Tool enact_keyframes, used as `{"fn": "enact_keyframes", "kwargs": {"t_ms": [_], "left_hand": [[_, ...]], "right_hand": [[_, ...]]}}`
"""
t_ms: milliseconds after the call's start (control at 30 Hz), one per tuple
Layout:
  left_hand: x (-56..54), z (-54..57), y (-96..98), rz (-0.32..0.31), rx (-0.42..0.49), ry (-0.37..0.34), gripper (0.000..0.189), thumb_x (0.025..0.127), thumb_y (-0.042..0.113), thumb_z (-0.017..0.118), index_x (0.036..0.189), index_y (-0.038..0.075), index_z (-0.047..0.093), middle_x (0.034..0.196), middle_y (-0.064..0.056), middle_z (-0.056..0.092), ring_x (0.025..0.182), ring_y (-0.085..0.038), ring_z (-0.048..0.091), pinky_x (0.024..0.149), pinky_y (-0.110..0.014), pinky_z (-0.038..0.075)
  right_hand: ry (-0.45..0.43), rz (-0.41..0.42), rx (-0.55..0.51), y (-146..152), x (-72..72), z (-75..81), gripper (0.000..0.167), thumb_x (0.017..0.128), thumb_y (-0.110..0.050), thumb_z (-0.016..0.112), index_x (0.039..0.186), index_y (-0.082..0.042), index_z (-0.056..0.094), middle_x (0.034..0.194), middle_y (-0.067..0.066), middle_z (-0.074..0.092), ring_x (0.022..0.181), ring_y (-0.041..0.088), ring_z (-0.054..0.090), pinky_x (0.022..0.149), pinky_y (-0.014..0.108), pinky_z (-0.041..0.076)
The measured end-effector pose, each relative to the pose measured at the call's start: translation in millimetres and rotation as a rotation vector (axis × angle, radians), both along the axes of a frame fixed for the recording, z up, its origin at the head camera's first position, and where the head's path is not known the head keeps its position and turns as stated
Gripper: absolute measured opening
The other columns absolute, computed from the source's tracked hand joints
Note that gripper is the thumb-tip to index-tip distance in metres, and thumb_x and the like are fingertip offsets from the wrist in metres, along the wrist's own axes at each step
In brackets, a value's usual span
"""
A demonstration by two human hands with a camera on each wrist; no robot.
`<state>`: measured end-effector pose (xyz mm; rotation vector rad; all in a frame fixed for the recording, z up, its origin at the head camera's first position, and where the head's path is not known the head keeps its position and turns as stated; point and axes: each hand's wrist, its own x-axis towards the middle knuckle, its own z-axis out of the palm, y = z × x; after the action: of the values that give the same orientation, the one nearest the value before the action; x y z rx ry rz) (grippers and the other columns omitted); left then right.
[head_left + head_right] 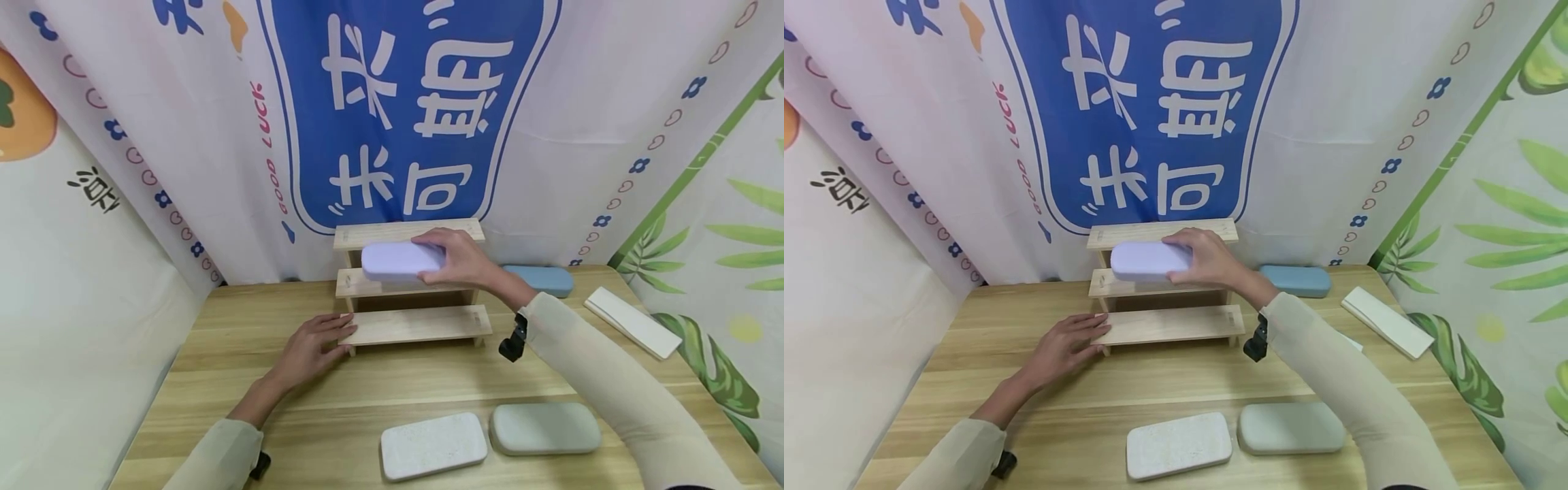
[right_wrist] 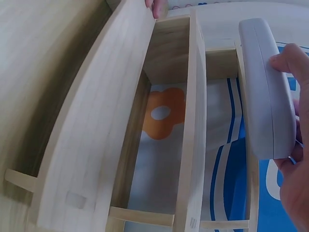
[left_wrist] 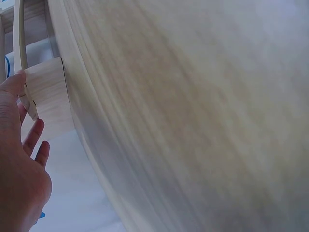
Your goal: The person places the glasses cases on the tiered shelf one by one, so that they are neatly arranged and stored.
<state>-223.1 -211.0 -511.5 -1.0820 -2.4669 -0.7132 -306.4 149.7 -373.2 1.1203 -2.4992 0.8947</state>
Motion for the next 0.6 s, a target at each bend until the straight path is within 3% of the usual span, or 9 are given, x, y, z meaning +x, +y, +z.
{"fn": "enact_keyframes", "kwargs": {"t_ms": [233, 600], "left_hand": [[-0.7, -1.2, -1.4, 0.011, -0.012, -0.007, 0.045, 0.089, 0.015, 0.087, 0.131, 0.009, 0.075, 0.144, -0.012, 0.067, 0.129, -0.038, 0.065, 0.109, -0.059, 0.051], [-0.6, -1.6, -2.1, 0.02, -0.025, -0.035, 0.044, 0.091, 0.017, 0.085, 0.133, 0.01, 0.075, 0.146, -0.01, 0.065, 0.132, -0.037, 0.063, 0.112, -0.059, 0.049]], "right_hand": [[-0.017, -0.031, 0.003, -6, -9.4, 4.5, 0.073, 0.075, -0.035, 0.088, 0.136, 0.0, 0.07, 0.133, 0.02, 0.072, 0.115, 0.035, 0.07, 0.086, 0.043, 0.06], [-0.041, -0.071, -0.001, -18, -22.2, 10.3, 0.071, 0.075, -0.037, 0.086, 0.136, -0.003, 0.071, 0.131, 0.019, 0.072, 0.106, 0.032, 0.07, 0.078, 0.038, 0.057]]}}
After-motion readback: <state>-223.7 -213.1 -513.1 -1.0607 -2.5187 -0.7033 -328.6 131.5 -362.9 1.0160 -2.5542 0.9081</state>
